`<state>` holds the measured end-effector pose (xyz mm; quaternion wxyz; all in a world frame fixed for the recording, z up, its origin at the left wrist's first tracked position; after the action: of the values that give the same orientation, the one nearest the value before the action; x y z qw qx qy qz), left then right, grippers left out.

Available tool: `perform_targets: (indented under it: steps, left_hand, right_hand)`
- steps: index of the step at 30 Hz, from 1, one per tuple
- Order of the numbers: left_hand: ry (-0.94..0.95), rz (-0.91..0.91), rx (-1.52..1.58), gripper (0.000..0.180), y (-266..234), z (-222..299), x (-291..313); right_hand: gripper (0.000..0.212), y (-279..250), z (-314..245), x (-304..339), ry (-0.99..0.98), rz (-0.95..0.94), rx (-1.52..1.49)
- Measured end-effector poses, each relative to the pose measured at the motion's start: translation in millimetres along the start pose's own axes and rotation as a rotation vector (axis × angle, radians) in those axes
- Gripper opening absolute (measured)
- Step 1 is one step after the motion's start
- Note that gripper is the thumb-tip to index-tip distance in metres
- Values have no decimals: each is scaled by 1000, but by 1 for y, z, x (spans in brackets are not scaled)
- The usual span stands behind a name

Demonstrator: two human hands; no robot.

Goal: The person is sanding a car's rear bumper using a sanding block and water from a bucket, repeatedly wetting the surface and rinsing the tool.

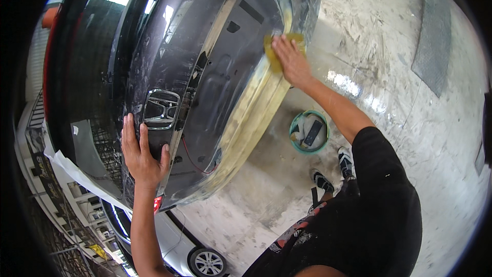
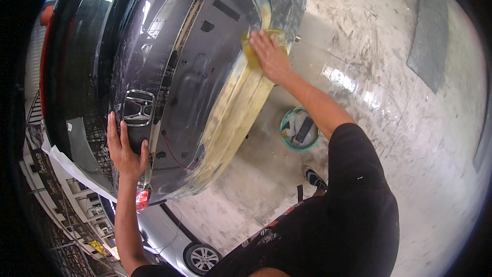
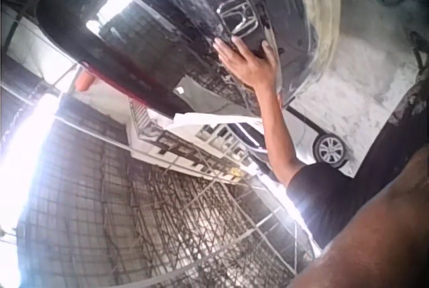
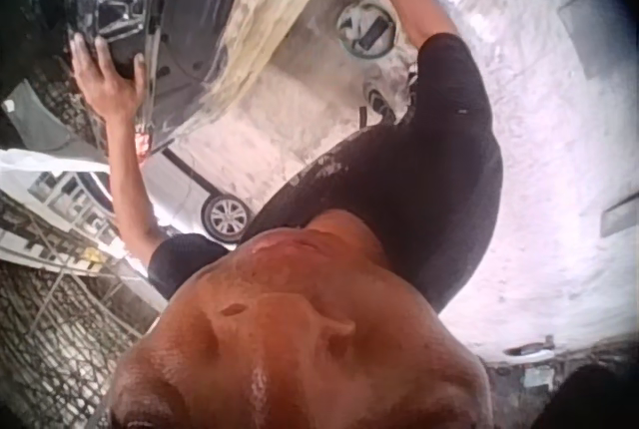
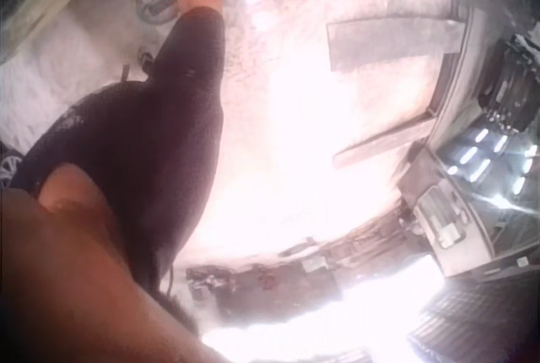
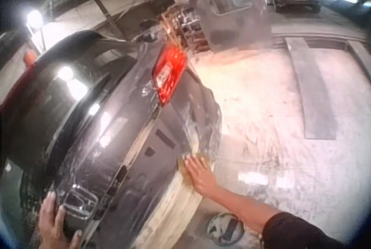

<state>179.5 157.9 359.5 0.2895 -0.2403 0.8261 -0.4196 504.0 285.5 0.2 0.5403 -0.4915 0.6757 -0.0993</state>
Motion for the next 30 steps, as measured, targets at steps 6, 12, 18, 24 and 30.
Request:
perform_targets:
  steps: [6, 12, 18, 24, 30]
  left_hand:
    - [-7, 3, -4, 77, 1, 1, 0]
    - [3, -10, -20, 71, -2, 1, 3]
    - [-3, -12, -40, 72, -1, 2, -1]
    - [-4, -4, -34, 71, 0, 2, 0]
    - [-10, -16, -34, 70, -1, 2, 2]
  right_hand:
    - [71, -9, 17, -2, -101, -28, 31]
    - [76, -12, 23, -2, -150, -55, 51]
    - [79, 6, -26, 25, -198, -63, -167]
    - [73, -3, -3, 4, -34, -43, -3]
    - [67, -5, -8, 12, -114, -85, 26]
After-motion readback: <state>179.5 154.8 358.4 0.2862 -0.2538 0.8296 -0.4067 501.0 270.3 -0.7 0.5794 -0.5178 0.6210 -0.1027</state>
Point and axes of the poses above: each hand's wrist, its own x-axis away from the middle knuckle, its own y-axis out of the palm, z = x × y, the point moved 2 cm from there along -x, towards the middle knuckle, and after that the axes turned 2 degrees about z, right-handed, at the moved point
